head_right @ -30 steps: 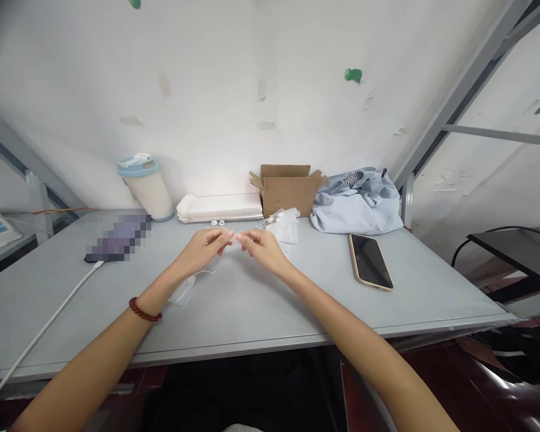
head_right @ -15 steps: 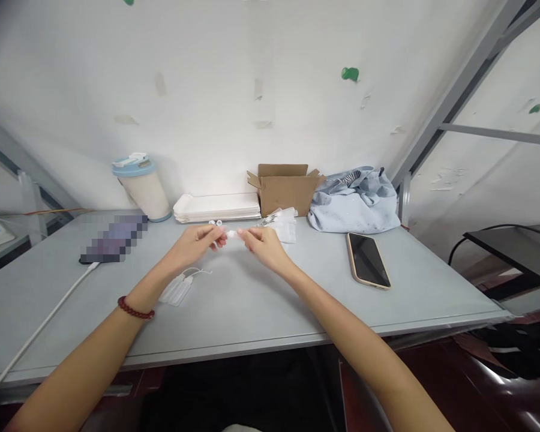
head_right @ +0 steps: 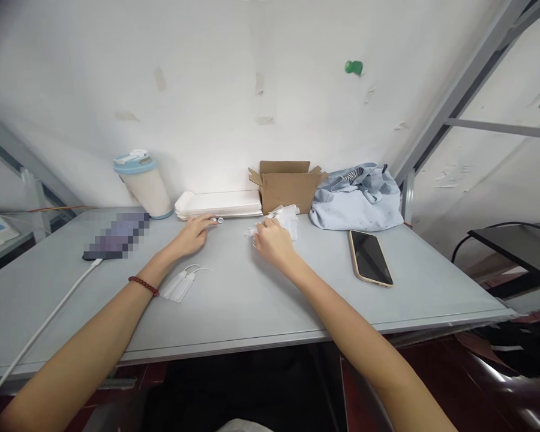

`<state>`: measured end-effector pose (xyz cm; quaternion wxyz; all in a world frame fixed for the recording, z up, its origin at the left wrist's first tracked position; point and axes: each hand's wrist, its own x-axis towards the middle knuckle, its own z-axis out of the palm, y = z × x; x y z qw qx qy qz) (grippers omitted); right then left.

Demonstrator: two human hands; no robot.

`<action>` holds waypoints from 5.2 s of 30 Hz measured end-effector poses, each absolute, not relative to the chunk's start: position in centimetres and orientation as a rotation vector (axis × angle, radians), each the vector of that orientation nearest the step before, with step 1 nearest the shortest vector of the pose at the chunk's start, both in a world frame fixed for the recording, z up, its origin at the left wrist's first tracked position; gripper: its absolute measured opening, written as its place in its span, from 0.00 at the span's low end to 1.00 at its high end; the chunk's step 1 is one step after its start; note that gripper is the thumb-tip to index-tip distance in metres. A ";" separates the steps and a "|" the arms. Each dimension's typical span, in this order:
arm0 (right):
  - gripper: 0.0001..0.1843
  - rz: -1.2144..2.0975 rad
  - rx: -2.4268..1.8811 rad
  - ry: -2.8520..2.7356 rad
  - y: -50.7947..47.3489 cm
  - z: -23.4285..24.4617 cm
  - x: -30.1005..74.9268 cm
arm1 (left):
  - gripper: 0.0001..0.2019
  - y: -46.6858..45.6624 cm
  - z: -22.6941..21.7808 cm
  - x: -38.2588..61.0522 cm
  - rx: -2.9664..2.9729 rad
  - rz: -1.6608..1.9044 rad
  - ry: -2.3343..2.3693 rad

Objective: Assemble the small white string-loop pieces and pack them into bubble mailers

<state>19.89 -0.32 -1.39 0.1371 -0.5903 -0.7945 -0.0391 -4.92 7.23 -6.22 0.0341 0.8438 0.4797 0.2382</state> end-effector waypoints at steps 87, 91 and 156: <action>0.13 0.051 -0.851 -2.373 -1.9 -5.2 16.8 | 0.16 0.3 -0.1 -0.8 1.082 0.938 0.824; 0.14 0.074 -0.863 -2.350 -1.8 -5.1 16.9 | 0.18 0.3 -0.2 -0.9 1.150 0.937 0.775; 0.11 1.599 -0.869 -1.343 -1.9 -2.4 17.5 | 0.11 0.3 0.4 -1.2 1.425 0.799 1.124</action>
